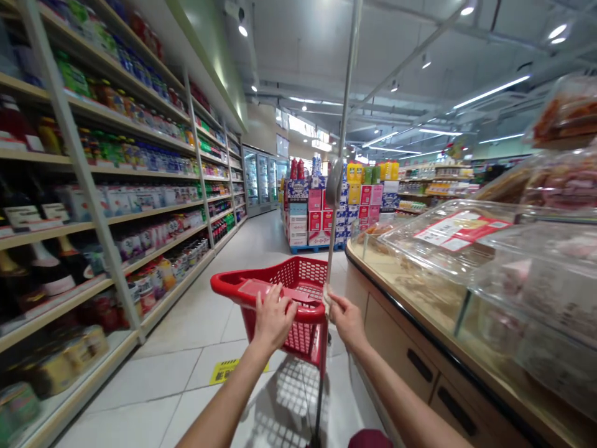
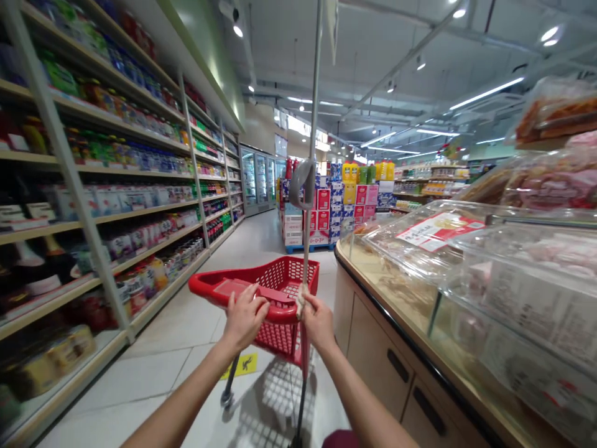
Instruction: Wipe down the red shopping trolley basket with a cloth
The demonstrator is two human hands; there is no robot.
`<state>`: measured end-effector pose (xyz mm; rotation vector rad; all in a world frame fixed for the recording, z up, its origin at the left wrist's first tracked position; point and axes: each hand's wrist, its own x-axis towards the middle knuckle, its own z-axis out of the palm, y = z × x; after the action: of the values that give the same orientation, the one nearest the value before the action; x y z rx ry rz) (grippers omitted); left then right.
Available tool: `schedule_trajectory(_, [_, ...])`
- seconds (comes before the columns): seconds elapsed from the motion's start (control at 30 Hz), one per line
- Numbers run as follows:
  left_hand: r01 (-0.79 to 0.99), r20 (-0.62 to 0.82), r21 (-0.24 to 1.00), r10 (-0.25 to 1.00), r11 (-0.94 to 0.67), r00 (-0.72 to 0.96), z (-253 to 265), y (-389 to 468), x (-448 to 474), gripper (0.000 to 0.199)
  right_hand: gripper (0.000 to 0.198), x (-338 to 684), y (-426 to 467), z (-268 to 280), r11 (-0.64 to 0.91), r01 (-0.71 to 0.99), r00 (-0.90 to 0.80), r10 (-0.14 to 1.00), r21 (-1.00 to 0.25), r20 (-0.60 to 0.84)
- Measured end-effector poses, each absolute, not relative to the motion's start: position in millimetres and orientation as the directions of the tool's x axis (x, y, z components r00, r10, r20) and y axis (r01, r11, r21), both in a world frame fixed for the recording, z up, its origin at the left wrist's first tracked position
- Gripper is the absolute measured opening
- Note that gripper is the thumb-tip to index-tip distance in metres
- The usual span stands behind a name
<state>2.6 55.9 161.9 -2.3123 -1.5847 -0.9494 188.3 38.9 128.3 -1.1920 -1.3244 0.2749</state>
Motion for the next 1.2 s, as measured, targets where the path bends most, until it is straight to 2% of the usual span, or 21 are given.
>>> schedule_trajectory(0.17, [0.876, 0.636, 0.146, 0.722, -0.46, 0.273, 161.6, 42.5, 31.5, 0.027, 0.032, 208.4, 36.9, 146.3, 0.45, 0.663, 0.15, 0.703, -0.599, 0.695])
schedule_trajectory(0.27, [0.868, 0.637, 0.123, 0.709, -0.481, 0.303, 163.3, 33.3, 44.0, 0.026, 0.032, 207.9, 34.3, 151.6, 0.441, 0.684, 0.143, 0.701, -0.582, 0.699])
schedule_trajectory(0.33, [0.857, 0.64, 0.131, 0.703, -0.499, 0.312, 161.8, 31.1, 49.2, 0.026, 0.031, 197.0, 26.8, 155.9, 0.494, 0.675, 0.082, 0.688, -0.548, 0.721])
schedule_trajectory(0.43, [0.821, 0.649, 0.188, 0.695, -0.54, 0.309, 158.1, 31.4, 50.9, 0.032, 0.032, 180.6, 12.9, 164.3, 0.628, 0.65, -0.094, 0.626, -0.429, 0.774])
schedule_trajectory(0.5, [0.776, 0.644, 0.25, 0.698, -0.579, 0.313, 157.8, 30.7, 48.7, 0.039, 0.031, 180.8, 7.5, 168.3, 0.613, 0.689, -0.103, 0.61, -0.386, 0.786])
schedule_trajectory(0.63, [0.684, 0.59, 0.37, 0.728, -0.629, 0.35, 167.0, 22.0, 47.0, 0.049, 0.026, 196.7, 4.1, 167.2, 0.386, 0.825, 0.019, 0.711, -0.413, 0.703])
schedule_trajectory(0.7, [0.646, 0.565, 0.435, 0.749, -0.627, 0.346, 174.7, 15.8, 52.4, 0.05, 0.031, 196.2, 1.4, 164.1, 0.38, 0.83, 0.01, 0.722, -0.408, 0.692])
schedule_trajectory(0.8, [0.624, 0.547, 0.5, 0.777, -0.601, 0.311, 185.1, 7.7, 66.8, 0.047, 0.041, 186.2, -3.7, 161.0, 0.459, 0.766, -0.003, 0.702, -0.45, 0.712])
schedule_trajectory(0.87, [0.659, 0.521, 0.466, 0.785, -0.591, 0.335, 188.7, 4.2, 77.0, 0.043, 0.044, 184.3, -5.3, 159.4, 0.506, 0.681, 0.023, 0.707, -0.528, 0.707])
schedule_trajectory(0.97, [0.756, 0.505, 0.312, 0.774, -0.576, 0.382, 186.7, 1.8, 88.1, 0.04, 0.045, 194.2, -3.3, 155.2, 0.515, 0.623, 0.092, 0.699, -0.589, 0.709])
schedule_trajectory(1.07, [0.815, 0.58, 0.157, 0.72, -0.557, 0.381, 179.6, -0.1, 89.7, 0.034, 0.044, 207.5, 1.0, 149.4, 0.483, 0.688, 0.082, 0.69, -0.542, 0.719])
schedule_trajectory(1.2, [0.801, 0.667, 0.082, 0.63, -0.593, 0.398, 174.9, -8.3, 64.9, 0.028, 0.049, 211.3, 2.6, 142.6, 0.519, 0.695, 0.057, 0.65, -0.498, 0.758])
